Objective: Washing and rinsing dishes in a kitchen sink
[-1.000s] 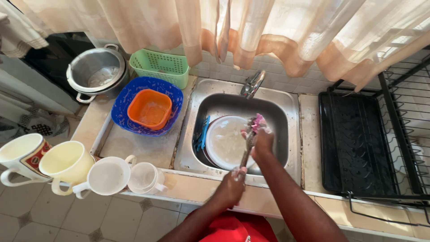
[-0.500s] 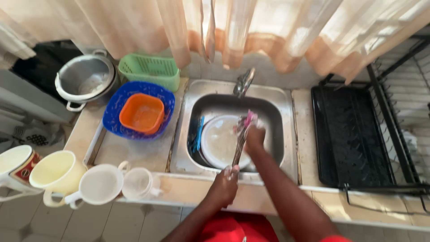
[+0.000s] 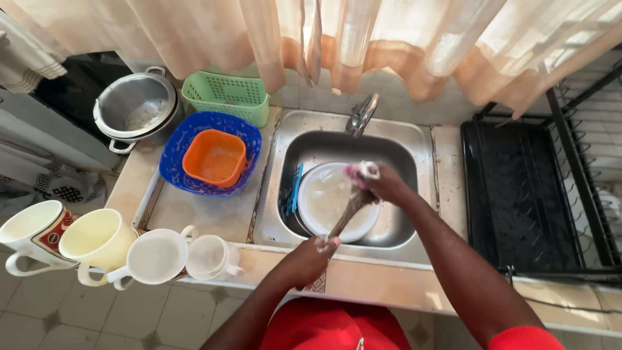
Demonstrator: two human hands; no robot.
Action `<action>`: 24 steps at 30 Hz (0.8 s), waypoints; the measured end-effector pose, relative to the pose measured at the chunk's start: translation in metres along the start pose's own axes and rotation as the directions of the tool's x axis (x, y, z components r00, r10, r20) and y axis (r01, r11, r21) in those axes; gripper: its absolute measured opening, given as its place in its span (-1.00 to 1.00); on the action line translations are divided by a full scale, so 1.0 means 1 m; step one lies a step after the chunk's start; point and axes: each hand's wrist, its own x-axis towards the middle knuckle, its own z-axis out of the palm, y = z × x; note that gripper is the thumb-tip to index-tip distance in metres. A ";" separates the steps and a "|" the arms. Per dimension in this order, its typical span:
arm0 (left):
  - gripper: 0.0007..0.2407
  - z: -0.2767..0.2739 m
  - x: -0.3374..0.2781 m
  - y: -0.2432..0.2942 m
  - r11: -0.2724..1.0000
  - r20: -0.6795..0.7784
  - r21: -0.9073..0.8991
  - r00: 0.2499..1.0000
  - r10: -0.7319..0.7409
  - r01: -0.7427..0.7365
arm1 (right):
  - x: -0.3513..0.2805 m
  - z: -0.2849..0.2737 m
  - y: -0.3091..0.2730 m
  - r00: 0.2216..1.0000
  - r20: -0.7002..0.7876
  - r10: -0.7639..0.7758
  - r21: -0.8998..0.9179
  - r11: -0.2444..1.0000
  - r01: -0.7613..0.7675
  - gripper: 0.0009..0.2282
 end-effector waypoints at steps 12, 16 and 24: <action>-0.68 -0.020 -0.021 0.001 0.985 0.031 0.037 0.985 -0.171 0.170 | -0.013 -0.004 -0.011 0.872 0.378 0.312 -0.609 0.793 -0.020 -0.71; -0.61 -0.024 -0.021 -0.012 0.985 0.091 0.101 0.985 -0.147 0.138 | -0.024 0.003 -0.033 0.788 0.488 0.376 -0.636 0.771 0.026 -0.70; -0.70 -0.026 -0.033 -0.008 0.953 -0.007 0.208 0.975 -0.222 0.218 | -0.036 0.017 -0.045 0.807 0.487 0.334 -0.800 0.541 0.259 -0.44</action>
